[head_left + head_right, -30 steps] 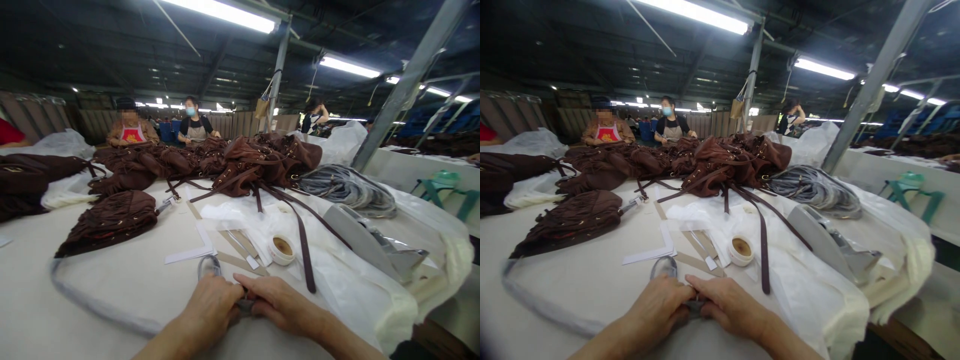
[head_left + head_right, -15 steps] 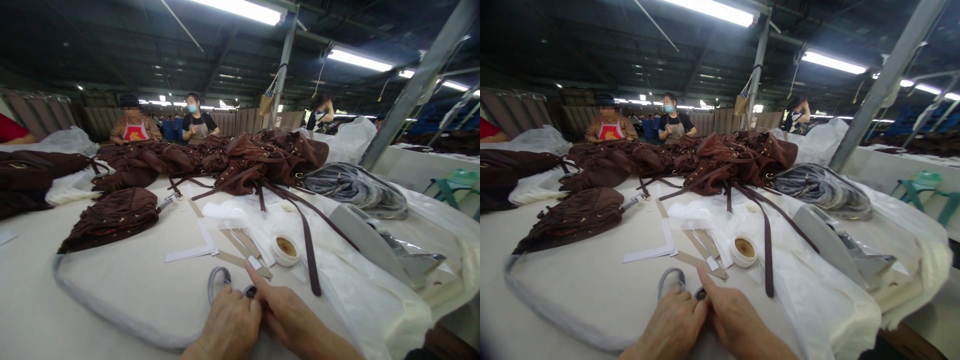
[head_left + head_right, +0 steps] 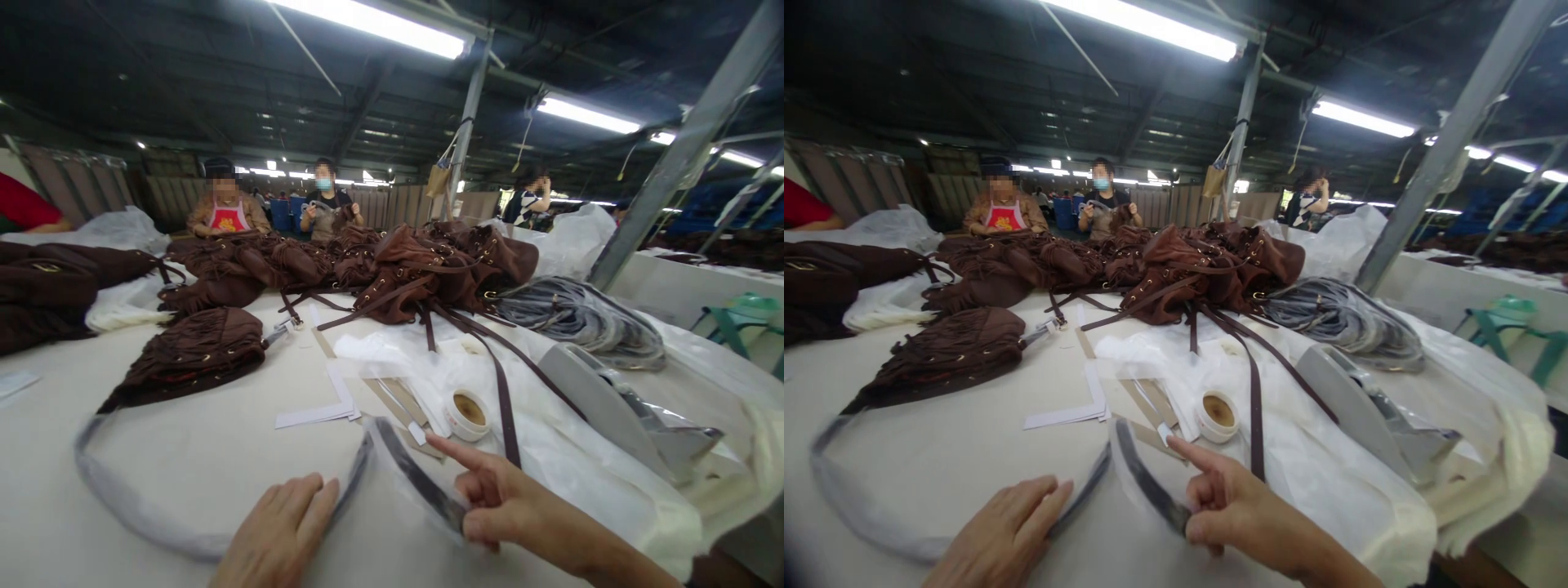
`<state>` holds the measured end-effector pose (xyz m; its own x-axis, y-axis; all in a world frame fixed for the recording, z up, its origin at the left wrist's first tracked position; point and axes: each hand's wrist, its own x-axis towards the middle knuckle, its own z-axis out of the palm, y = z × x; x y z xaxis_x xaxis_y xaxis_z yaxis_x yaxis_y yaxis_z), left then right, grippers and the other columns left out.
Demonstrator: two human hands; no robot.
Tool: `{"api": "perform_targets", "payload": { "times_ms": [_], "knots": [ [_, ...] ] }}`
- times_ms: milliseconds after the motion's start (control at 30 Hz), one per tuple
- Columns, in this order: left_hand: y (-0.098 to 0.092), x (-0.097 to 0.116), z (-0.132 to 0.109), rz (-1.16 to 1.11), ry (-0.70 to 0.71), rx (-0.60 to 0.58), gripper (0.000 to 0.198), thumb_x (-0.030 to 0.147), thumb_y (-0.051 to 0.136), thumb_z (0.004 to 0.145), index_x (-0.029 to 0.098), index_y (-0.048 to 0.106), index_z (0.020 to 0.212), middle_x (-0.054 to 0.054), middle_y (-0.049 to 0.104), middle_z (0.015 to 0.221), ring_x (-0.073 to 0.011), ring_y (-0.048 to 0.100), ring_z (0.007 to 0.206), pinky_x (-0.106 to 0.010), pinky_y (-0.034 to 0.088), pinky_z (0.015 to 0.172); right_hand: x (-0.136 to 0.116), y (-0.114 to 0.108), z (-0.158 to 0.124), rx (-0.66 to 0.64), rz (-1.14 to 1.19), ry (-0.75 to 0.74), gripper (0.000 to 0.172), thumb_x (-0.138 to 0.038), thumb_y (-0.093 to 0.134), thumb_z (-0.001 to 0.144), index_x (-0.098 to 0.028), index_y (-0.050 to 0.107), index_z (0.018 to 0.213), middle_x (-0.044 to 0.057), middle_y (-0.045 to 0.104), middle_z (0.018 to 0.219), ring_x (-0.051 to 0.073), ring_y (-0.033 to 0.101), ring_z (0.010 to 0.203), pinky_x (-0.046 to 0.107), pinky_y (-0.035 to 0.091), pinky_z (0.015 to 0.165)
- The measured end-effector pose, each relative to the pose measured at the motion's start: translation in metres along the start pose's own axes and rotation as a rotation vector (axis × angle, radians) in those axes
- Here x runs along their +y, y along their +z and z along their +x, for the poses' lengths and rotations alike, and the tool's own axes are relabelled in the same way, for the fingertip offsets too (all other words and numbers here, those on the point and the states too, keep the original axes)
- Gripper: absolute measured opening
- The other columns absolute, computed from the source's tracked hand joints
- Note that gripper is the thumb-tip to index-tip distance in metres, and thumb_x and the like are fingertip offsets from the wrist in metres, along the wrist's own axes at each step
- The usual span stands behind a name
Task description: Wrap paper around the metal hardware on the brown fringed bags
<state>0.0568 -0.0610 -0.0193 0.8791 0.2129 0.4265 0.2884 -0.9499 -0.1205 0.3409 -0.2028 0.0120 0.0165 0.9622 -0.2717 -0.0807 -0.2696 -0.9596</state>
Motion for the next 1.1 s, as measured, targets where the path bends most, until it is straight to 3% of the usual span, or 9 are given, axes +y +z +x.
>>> {"api": "perform_targets", "payload": {
  "times_ms": [100, 167, 333, 400, 500, 600, 700, 900, 1100],
  "knots": [
    [-0.011, -0.032, -0.010, 0.012, 0.144, 0.004, 0.029, 0.002, 0.044, 0.081, 0.022, 0.058, 0.098, -0.001, 0.064, 0.079, -0.0184, 0.056, 0.069, -0.031, 0.042, 0.075, 0.003, -0.005, -0.014, -0.021, 0.173, 0.058, 0.095, -0.019, 0.074, 0.058, -0.018, 0.034, 0.144, -0.007, 0.051, 0.065, 0.006, 0.037, 0.049, 0.017, 0.032, 0.043],
    [-0.020, -0.065, -0.020, 0.030, 0.096, 0.018, 0.025, 0.002, 0.042, 0.083, 0.021, 0.059, 0.082, 0.000, 0.062, 0.076, -0.0181, 0.054, 0.069, -0.031, 0.041, 0.076, 0.010, -0.009, -0.022, 0.001, 0.232, 0.098, 0.095, -0.022, 0.079, 0.057, -0.017, 0.037, 0.142, -0.006, 0.053, 0.066, 0.005, 0.036, 0.047, 0.016, 0.030, 0.041],
    [-0.033, -0.127, -0.043, 0.155, -0.048, 0.015, 0.038, -0.002, 0.037, 0.082, 0.022, 0.066, 0.089, -0.003, 0.068, 0.091, -0.0202, 0.060, 0.084, -0.033, 0.043, 0.083, 0.025, -0.006, -0.026, -0.012, 0.306, 0.170, 0.095, -0.018, 0.082, 0.053, -0.017, 0.043, 0.139, -0.006, 0.056, 0.062, 0.003, 0.037, 0.041, 0.013, 0.029, 0.037],
    [-0.037, -0.118, -0.041, 0.204, -0.065, 0.106, 0.050, -0.004, 0.033, 0.079, 0.022, 0.063, 0.110, -0.007, 0.066, 0.114, -0.0229, 0.059, 0.102, -0.036, 0.043, 0.091, 0.024, 0.001, -0.023, -0.050, 0.353, 0.175, 0.093, -0.016, 0.082, 0.052, -0.016, 0.044, 0.138, -0.005, 0.059, 0.064, 0.003, 0.041, 0.040, 0.013, 0.029, 0.037],
    [-0.048, -0.066, -0.021, 0.125, -0.046, 0.205, 0.062, -0.002, 0.033, 0.076, 0.020, 0.050, 0.131, -0.010, 0.053, 0.136, -0.0232, 0.050, 0.120, -0.037, 0.042, 0.100, 0.017, 0.014, -0.018, -0.123, 0.395, 0.161, 0.091, -0.018, 0.083, 0.055, -0.016, 0.045, 0.138, -0.002, 0.063, 0.067, 0.003, 0.045, 0.039, 0.013, 0.030, 0.036],
    [-0.059, -0.003, 0.014, 0.014, 0.088, 0.213, 0.065, 0.000, 0.033, 0.076, 0.021, 0.044, 0.137, -0.008, 0.049, 0.141, -0.0228, 0.041, 0.130, -0.040, 0.036, 0.108, 0.009, 0.025, -0.014, -0.199, 0.424, 0.151, 0.089, -0.019, 0.084, 0.057, -0.015, 0.045, 0.137, -0.001, 0.064, 0.066, 0.003, 0.044, 0.037, 0.013, 0.033, 0.036],
    [-0.054, 0.036, 0.052, -0.107, 0.231, 0.237, 0.053, 0.005, 0.035, 0.084, 0.016, 0.043, 0.136, -0.009, 0.053, 0.137, -0.0249, 0.042, 0.130, -0.047, 0.030, 0.112, 0.004, 0.031, -0.013, -0.231, 0.434, 0.109, 0.090, -0.022, 0.086, 0.059, -0.015, 0.044, 0.139, 0.003, 0.067, 0.071, 0.003, 0.048, 0.039, 0.013, 0.035, 0.038],
    [-0.007, 0.050, 0.086, -0.463, 0.025, 0.103, 0.030, 0.011, 0.041, 0.087, 0.016, 0.059, 0.110, -0.008, 0.071, 0.089, -0.0225, 0.065, 0.079, -0.036, 0.054, 0.075, 0.009, 0.036, -0.013, -0.042, 0.549, -0.054, 0.080, -0.027, 0.089, 0.058, -0.023, 0.054, 0.130, -0.003, 0.064, 0.068, 0.001, 0.046, 0.038, 0.012, 0.031, 0.037],
    [-0.003, 0.047, 0.083, -0.915, -0.009, 0.058, 0.034, 0.017, 0.030, 0.090, 0.020, 0.051, 0.116, -0.007, 0.067, 0.106, -0.0168, 0.063, 0.092, -0.025, 0.051, 0.084, 0.028, 0.048, 0.007, 0.097, 0.676, -0.201, 0.073, -0.031, 0.088, 0.060, -0.032, 0.057, 0.125, -0.006, 0.061, 0.073, 0.000, 0.044, 0.041, 0.012, 0.032, 0.041]
  ]
}}
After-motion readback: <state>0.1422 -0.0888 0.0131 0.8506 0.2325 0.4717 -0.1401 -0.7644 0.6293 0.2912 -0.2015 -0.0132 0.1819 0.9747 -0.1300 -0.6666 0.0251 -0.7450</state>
